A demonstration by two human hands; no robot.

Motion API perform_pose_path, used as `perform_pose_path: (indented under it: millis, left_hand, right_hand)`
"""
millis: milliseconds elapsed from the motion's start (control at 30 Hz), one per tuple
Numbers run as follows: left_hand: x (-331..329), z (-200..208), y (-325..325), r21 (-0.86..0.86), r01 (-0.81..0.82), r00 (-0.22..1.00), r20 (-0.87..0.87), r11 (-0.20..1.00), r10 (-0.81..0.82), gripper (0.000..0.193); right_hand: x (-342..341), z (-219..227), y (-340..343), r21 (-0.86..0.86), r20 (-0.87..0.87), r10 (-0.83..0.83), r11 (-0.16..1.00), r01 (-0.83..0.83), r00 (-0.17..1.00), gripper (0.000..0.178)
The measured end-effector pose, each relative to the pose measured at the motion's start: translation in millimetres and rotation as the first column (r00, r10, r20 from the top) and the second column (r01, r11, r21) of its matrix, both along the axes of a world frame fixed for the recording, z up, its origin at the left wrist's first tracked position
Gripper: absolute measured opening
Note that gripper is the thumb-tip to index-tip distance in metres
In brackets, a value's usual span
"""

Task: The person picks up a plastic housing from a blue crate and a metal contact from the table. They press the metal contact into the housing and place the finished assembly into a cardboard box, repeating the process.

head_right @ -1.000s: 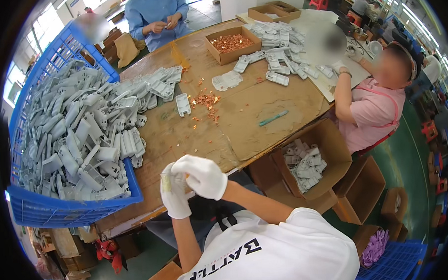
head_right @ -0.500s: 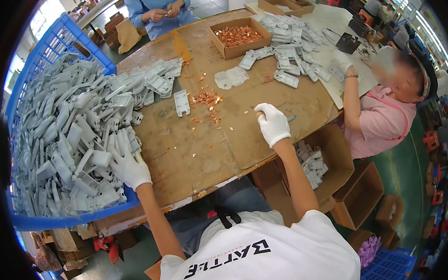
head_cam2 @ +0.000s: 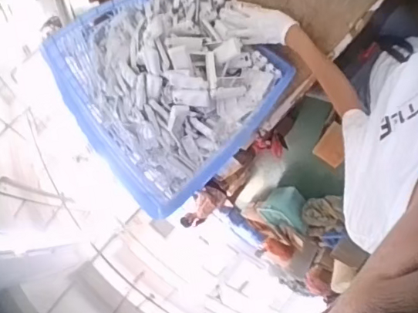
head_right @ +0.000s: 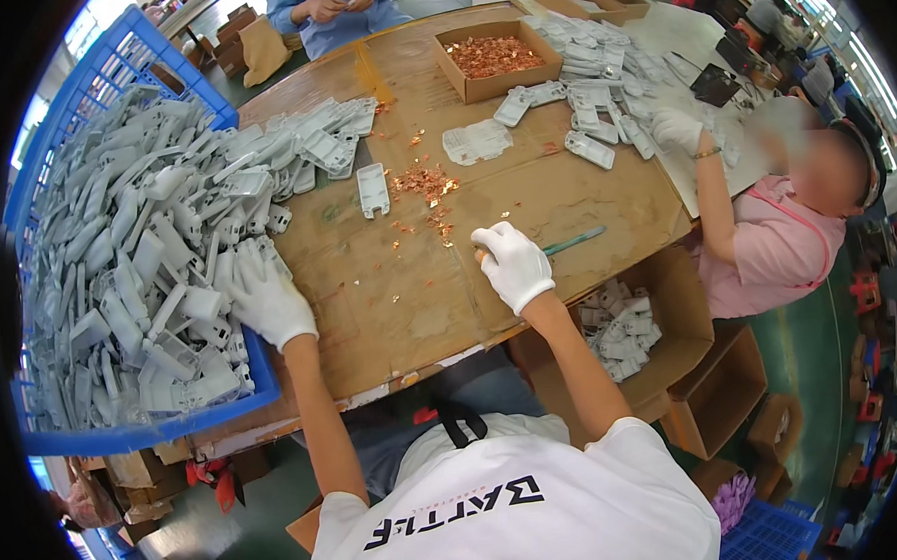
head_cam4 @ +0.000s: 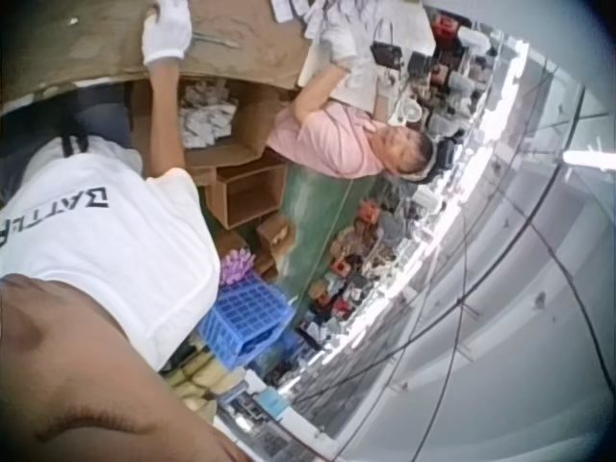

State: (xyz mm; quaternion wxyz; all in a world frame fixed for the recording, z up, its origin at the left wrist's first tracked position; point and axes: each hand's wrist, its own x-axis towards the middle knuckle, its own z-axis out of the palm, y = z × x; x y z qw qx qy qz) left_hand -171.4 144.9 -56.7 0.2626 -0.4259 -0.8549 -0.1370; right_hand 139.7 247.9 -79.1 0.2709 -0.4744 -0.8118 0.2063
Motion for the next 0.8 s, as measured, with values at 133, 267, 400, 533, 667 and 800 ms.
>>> perform_pose_path:
  millis: [133,267,400,533,667,800]
  left_hand:
    - [33,-3,5,-0.301,-0.102,0.992,0.033,0.948,0.118,0.054]
    - [58,-23,2,-0.408,0.024,0.999,0.052,0.913,-0.003,0.052]
    - [70,-14,-9,-0.352,0.093,0.991,0.119,0.931,-0.054,0.046]
    - [68,-18,-24,-0.230,0.321,0.932,0.250,0.919,-0.263,0.039]
    - [55,-29,-31,-0.006,0.517,0.788,0.394,0.856,-0.473,0.030]
    - [31,-29,-33,0.118,0.620,0.652,0.473,0.776,-0.593,0.030]
  right_hand:
    - [-19,-2,3,0.207,0.018,0.097,0.973,-0.099,0.995,0.021]
    - [-34,-16,4,0.394,0.169,0.118,0.902,-0.177,0.978,0.022]
    - [-29,-22,4,0.445,0.218,0.125,0.870,-0.212,0.968,0.021]
    - [-23,-22,6,0.386,0.286,0.136,0.889,-0.245,0.948,0.019]
    - [-33,-15,8,0.443,0.321,0.134,0.854,-0.273,0.938,0.013]
    - [-32,-13,14,0.481,0.377,0.227,0.780,-0.400,0.898,0.006]
